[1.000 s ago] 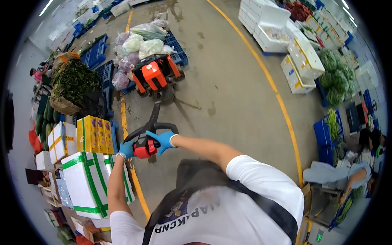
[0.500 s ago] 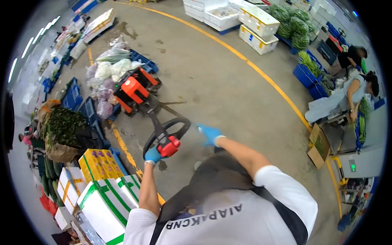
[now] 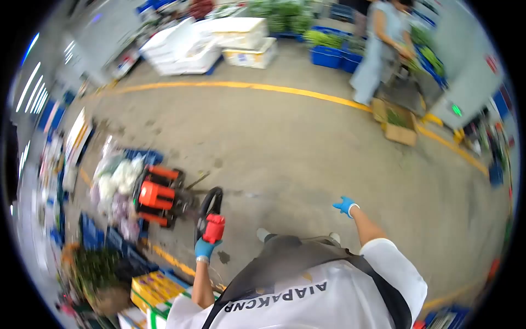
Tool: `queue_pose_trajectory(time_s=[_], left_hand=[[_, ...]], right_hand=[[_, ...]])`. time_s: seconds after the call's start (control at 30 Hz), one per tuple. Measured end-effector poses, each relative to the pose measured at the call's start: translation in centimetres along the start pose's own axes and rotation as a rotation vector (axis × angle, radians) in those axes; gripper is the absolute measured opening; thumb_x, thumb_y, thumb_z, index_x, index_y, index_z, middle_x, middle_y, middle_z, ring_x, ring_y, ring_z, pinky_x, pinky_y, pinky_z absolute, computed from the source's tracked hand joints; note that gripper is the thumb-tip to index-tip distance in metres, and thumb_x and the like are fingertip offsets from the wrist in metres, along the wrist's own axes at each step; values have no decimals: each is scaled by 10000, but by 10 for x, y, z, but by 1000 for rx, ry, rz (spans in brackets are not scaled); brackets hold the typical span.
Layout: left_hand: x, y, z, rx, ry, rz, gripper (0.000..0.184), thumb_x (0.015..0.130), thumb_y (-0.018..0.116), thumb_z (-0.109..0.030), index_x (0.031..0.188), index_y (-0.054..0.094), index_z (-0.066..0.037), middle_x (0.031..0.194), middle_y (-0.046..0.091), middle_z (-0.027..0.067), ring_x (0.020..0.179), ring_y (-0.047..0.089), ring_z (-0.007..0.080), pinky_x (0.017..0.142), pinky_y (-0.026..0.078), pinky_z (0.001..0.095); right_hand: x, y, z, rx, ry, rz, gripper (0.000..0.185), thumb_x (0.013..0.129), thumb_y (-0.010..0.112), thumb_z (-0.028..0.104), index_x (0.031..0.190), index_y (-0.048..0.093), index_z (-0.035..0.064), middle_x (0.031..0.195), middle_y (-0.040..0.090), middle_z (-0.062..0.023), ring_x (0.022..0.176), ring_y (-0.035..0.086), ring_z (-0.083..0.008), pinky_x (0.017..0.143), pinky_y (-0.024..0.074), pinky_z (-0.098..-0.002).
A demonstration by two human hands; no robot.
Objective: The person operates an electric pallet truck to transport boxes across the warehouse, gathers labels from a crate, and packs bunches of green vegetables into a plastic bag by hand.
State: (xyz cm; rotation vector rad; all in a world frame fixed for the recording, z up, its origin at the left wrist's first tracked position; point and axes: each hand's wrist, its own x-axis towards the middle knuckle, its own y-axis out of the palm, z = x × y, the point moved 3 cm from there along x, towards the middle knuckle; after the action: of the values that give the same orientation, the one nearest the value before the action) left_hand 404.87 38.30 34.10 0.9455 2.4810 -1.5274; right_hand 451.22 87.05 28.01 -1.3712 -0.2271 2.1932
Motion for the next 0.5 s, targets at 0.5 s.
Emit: queue_pose_trajectory(time_s=[0.5], left_hand=[[-83,191,-212,-269,-235,-15,397,639,861,-324,653,602,-24,534,522,33,414,477,148,422,421,316]], right_hand=[[-155,64,-576,889,569,14,735,878,621,386,1409,312,-19,1157,583,-203,906,634,-338,652,533,-456]])
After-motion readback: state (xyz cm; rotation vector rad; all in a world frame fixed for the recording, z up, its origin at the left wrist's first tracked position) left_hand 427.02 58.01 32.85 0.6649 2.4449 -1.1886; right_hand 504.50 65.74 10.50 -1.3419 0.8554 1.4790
